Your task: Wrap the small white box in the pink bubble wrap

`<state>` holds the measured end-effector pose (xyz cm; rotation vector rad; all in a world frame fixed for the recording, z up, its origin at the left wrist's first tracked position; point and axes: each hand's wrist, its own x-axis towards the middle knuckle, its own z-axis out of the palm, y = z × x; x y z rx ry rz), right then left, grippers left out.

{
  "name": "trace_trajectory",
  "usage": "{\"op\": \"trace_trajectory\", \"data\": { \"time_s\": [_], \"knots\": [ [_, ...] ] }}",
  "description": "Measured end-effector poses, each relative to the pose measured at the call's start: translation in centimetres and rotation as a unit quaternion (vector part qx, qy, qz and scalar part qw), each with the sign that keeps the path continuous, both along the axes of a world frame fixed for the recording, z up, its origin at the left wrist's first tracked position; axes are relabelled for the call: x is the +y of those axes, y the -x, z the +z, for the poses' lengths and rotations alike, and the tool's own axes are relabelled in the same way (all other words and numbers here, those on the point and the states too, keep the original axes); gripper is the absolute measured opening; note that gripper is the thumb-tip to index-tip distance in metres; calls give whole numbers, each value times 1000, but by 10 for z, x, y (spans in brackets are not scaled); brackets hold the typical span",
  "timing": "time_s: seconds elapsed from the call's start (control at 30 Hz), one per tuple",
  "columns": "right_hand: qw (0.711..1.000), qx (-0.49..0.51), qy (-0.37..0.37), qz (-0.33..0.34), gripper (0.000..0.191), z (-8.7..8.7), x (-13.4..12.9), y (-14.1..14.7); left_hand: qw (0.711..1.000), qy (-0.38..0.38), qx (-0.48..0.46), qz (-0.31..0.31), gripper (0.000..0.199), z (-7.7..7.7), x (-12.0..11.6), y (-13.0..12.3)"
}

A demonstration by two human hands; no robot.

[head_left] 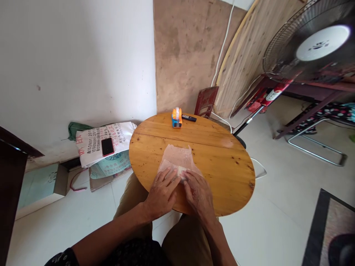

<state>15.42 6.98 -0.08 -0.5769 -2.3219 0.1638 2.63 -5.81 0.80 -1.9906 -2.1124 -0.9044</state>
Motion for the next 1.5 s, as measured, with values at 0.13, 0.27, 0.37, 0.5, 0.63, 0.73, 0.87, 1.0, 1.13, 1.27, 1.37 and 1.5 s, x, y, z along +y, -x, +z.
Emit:
{"op": "trace_trajectory", "data": {
  "time_s": [0.13,0.27,0.37,0.5,0.63,0.73,0.87,1.0,1.13,1.27,1.37,1.5],
  "knots": [
    [1000,-2,20,4,31,-1,1,1,1000,-7,-2,0,56,1,-11,2],
    [999,-31,17,5,32,3,2,3,1000,-22,6,1,49,2,-23,3],
    [998,-49,21,13,32,8,2,4,999,-35,6,4,44,3,-35,6],
    [998,-55,31,16,37,13,2,5,998,-55,14,27,42,-4,-58,20],
    [996,-80,37,29,40,15,5,6,994,-73,5,76,42,-32,-98,39],
    [993,-104,41,38,40,16,8,7,994,-42,4,98,37,-64,-133,49],
    [989,-136,41,40,39,19,14,7,994,8,14,107,32,-105,-162,52],
    [983,-172,41,50,38,25,18,6,991,21,21,131,31,-128,-163,47],
    [978,-194,57,51,38,30,20,7,990,2,26,136,32,-134,-157,42],
    [974,-207,82,50,36,31,20,6,990,-3,28,138,32,-135,-156,41],
    [976,-192,88,52,39,30,20,5,989,-5,32,143,32,-136,-155,42],
    [980,-166,93,62,44,29,19,1,989,-22,48,135,30,-138,-154,43]
  ]
}}
